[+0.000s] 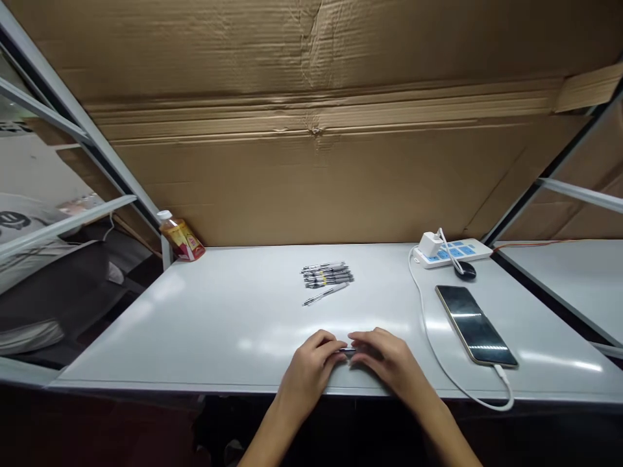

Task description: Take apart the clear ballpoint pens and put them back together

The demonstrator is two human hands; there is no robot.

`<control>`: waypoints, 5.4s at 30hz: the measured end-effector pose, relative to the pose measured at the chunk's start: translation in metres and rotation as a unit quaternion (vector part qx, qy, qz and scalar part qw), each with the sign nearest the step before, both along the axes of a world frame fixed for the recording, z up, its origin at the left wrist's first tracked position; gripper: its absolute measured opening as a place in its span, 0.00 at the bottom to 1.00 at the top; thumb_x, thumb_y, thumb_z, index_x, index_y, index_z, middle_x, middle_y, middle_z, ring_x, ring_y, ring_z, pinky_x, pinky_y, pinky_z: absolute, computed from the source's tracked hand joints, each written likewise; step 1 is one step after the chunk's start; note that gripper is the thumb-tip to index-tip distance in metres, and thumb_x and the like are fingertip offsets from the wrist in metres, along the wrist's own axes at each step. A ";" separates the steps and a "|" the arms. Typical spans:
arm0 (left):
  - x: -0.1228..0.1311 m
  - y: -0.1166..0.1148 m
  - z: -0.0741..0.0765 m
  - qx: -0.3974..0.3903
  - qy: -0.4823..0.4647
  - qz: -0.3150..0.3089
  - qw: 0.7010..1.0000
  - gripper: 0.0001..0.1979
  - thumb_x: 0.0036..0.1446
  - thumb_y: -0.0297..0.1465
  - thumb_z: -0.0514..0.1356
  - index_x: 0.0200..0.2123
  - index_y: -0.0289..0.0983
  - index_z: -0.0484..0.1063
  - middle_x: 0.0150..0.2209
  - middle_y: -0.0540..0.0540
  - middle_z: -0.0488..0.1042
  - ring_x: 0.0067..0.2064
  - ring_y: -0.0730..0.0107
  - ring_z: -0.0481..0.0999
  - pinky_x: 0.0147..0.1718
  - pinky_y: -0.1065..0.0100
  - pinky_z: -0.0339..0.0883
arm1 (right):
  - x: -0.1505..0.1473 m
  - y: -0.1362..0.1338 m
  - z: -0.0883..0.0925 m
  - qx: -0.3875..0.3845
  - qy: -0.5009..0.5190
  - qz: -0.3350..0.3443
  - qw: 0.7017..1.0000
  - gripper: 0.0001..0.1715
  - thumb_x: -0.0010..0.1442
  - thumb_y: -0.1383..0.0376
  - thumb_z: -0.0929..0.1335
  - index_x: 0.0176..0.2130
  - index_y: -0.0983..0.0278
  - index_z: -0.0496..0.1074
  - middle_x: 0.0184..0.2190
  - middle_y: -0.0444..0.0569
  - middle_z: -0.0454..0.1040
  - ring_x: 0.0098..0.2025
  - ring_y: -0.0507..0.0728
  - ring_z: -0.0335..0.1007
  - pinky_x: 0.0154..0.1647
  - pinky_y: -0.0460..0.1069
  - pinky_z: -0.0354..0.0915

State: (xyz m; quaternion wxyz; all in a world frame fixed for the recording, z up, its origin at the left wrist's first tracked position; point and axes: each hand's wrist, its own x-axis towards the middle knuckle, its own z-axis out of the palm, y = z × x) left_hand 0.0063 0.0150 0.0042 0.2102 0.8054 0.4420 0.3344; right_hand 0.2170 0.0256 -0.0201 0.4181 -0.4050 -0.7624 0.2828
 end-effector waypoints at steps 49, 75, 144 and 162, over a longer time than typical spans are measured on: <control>-0.002 -0.014 0.004 0.111 0.139 0.099 0.979 0.13 0.71 0.32 0.53 0.47 0.44 0.78 0.35 0.48 0.79 0.32 0.66 0.76 0.34 0.64 0.70 | 0.003 -0.002 0.018 -0.181 0.059 -0.029 0.981 0.14 0.60 0.55 0.73 0.42 0.61 0.78 0.39 0.50 0.82 0.40 0.60 0.79 0.44 0.54 0.75; -0.004 -0.016 0.006 0.137 0.125 0.083 0.979 0.10 0.71 0.30 0.53 0.45 0.41 0.75 0.39 0.47 0.81 0.37 0.63 0.80 0.37 0.62 0.70 | 0.001 -0.006 0.021 -0.116 0.023 -0.016 0.993 0.12 0.66 0.57 0.68 0.39 0.59 0.80 0.39 0.50 0.82 0.40 0.61 0.78 0.44 0.54 0.73; -0.054 -0.013 0.005 0.045 0.067 0.078 0.994 0.13 0.70 0.30 0.49 0.48 0.43 0.73 0.38 0.47 0.79 0.35 0.65 0.80 0.33 0.66 0.73 | -0.014 -0.005 0.033 -0.152 -0.106 -0.002 0.983 0.18 0.71 0.53 0.63 0.38 0.57 0.78 0.36 0.49 0.81 0.37 0.61 0.75 0.41 0.54 0.68; -0.037 -0.021 0.019 -0.064 0.086 0.094 0.990 0.17 0.71 0.36 0.46 0.36 0.42 0.73 0.38 0.49 0.80 0.38 0.64 0.78 0.38 0.67 0.68 | -0.011 -0.020 0.022 -0.180 0.026 -0.018 0.983 0.17 0.67 0.53 0.66 0.41 0.61 0.79 0.31 0.49 0.81 0.34 0.59 0.77 0.38 0.53 0.72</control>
